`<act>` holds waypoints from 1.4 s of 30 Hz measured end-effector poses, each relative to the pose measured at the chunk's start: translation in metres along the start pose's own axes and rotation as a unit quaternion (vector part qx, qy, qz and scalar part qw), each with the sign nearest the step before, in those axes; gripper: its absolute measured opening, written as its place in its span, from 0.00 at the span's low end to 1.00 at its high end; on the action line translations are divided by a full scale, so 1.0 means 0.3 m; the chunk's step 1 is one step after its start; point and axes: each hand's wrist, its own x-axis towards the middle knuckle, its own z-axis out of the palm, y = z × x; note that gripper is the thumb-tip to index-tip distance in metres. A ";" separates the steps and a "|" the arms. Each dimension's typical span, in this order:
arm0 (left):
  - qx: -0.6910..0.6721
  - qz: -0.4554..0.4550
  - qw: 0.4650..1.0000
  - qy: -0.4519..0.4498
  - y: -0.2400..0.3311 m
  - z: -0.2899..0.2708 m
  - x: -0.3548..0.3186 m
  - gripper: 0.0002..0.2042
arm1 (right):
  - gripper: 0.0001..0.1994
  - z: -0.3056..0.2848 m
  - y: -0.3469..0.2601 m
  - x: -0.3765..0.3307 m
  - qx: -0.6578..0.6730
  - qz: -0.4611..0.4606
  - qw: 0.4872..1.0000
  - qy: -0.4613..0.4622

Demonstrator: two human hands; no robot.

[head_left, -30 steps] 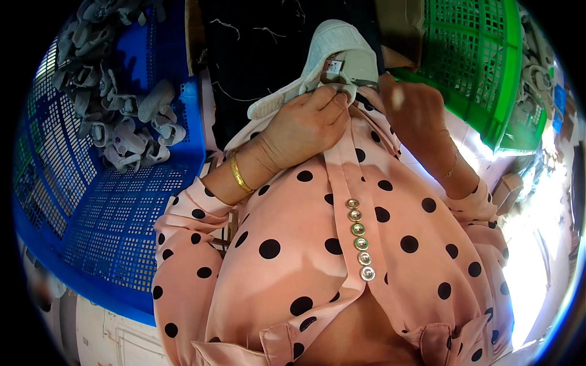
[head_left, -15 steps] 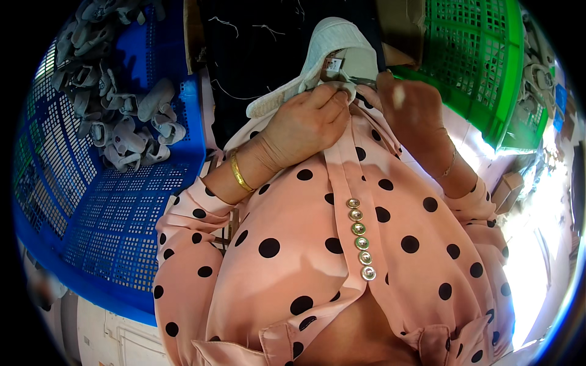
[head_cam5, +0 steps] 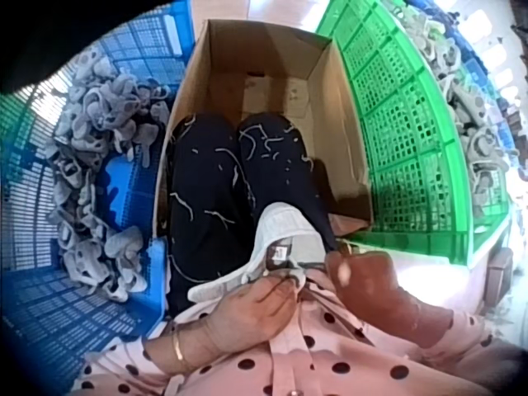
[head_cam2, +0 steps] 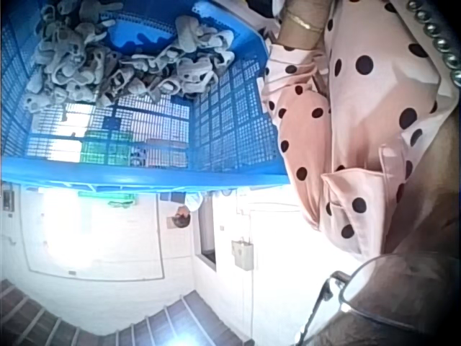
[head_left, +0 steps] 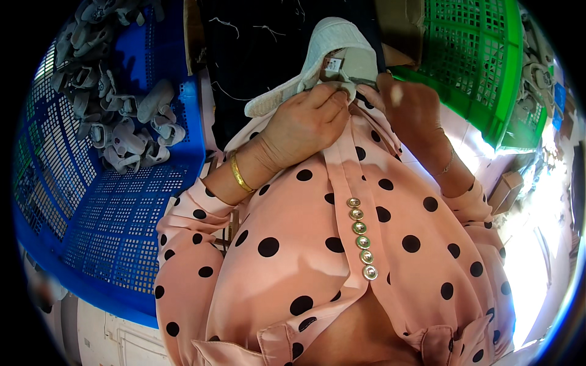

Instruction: The person sits on the floor and uses scissors to trim loose threads and excess fabric from small white fabric items, likely baby shoes or slippers. They handle the items one at a time, picking them from a blue basket, trimming them, and placing them into a green basket.

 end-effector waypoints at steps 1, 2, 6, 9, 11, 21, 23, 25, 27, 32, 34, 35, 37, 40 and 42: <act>-0.001 -0.001 1.000 0.003 -0.001 -0.002 0.001 0.10 | 0.25 -0.003 -0.001 0.003 0.002 0.002 1.000 -0.002; -0.002 -0.002 1.000 0.005 -0.001 -0.003 0.001 0.10 | 0.25 -0.005 -0.002 0.004 0.005 0.003 1.000 -0.003; 0.001 -0.003 1.000 0.004 -0.001 0.002 0.000 0.10 | 0.25 -0.008 -0.005 0.005 0.021 0.008 1.000 0.011; 0.003 -0.003 1.000 0.008 -0.003 0.002 0.002 0.10 | 0.24 -0.011 -0.002 0.008 0.023 0.006 1.000 0.013; 0.006 -0.002 1.000 0.008 -0.002 -0.001 0.001 0.09 | 0.24 -0.009 0.001 0.008 0.014 0.009 1.000 -0.001; -0.059 -0.059 0.996 0.019 -0.010 -0.041 -0.007 0.13 | 0.16 -0.013 -0.002 0.034 0.386 0.224 0.895 -0.001; -0.074 -0.066 0.995 0.011 -0.014 -0.057 -0.002 0.12 | 0.13 0.025 -0.007 0.039 0.429 0.245 0.867 -0.064; -0.129 -0.113 0.984 0.043 -0.007 -0.074 0.007 0.10 | 0.11 0.037 -0.018 0.039 0.515 0.256 0.811 -0.107; -0.152 -0.175 0.971 0.053 -0.004 -0.085 0.030 0.08 | 0.11 0.024 -0.037 0.044 0.519 0.252 0.813 -0.083; -0.082 -0.260 0.960 -0.068 -0.031 -0.080 0.112 0.10 | 0.09 -0.021 -0.056 0.063 0.495 0.174 0.849 -0.062; -0.148 -0.288 0.941 -0.097 -0.044 -0.093 0.138 0.09 | 0.08 -0.030 -0.056 0.065 0.573 0.226 0.783 -0.081; -0.187 -0.305 0.929 -0.096 -0.043 -0.105 0.144 0.09 | 0.07 -0.044 -0.055 0.065 0.587 0.230 0.772 -0.082; -0.197 -0.266 0.941 -0.065 -0.049 -0.118 0.143 0.06 | 0.07 -0.043 -0.042 0.067 0.580 0.192 0.789 -0.064; -0.417 -0.320 0.850 0.036 -0.040 -0.212 0.162 0.06 | 0.08 -0.054 -0.037 0.086 0.576 0.236 0.782 -0.004; -0.536 -0.319 0.774 0.112 -0.044 -0.266 0.186 0.04 | 0.06 -0.093 0.031 0.089 0.627 0.305 0.716 -0.037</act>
